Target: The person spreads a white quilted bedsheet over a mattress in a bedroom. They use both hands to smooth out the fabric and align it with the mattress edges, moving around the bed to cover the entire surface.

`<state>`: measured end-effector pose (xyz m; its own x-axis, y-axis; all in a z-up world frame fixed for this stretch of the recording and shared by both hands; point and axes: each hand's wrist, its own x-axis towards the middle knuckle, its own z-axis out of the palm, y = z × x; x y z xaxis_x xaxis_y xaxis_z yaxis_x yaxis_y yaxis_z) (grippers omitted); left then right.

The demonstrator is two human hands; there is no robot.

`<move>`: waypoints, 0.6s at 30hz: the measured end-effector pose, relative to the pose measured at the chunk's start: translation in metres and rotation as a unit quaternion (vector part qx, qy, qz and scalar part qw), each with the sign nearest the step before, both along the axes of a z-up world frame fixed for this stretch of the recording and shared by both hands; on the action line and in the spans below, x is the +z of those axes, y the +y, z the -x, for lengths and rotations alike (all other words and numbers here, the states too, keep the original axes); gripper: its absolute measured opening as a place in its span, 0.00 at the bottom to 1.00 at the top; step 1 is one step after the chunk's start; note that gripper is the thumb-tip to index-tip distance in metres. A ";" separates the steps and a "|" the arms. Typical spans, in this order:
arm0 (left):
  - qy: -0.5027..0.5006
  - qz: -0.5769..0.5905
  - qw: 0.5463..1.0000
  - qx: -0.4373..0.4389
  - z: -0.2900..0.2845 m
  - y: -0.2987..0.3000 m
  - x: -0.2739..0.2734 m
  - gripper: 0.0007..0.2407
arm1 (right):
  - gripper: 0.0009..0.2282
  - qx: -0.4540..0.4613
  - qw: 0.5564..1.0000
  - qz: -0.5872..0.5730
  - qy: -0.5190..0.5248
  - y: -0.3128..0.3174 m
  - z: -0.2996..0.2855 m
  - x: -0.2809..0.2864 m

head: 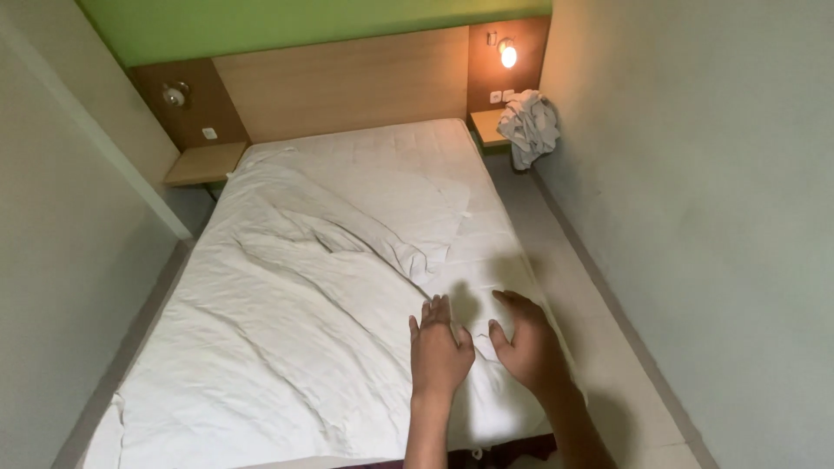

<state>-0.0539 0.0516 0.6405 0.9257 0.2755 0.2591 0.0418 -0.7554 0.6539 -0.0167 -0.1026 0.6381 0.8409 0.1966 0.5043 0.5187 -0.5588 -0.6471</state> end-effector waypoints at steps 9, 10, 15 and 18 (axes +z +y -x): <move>-0.003 0.005 1.000 0.009 -0.030 -0.087 -0.002 0.24 | 0.22 -0.006 0.998 0.036 -0.045 -0.086 -0.036 0.001; -0.003 0.008 1.000 0.007 -0.032 -0.094 0.001 0.23 | 0.22 -0.006 0.998 0.030 -0.047 -0.092 -0.038 0.002; 0.001 -0.007 1.000 -0.001 -0.043 -0.113 -0.002 0.23 | 0.22 0.005 0.999 0.007 -0.034 -0.112 -0.043 0.013; -0.006 -0.013 1.000 -0.004 -0.052 -0.116 -0.001 0.24 | 0.22 0.000 0.999 0.008 -0.035 -0.115 -0.051 0.011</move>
<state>-0.0021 -0.0644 0.6396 0.9246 0.2609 0.2777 0.0275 -0.7725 0.6344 0.0342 -0.2180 0.6494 0.8034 0.2059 0.5587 0.5629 -0.5688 -0.5997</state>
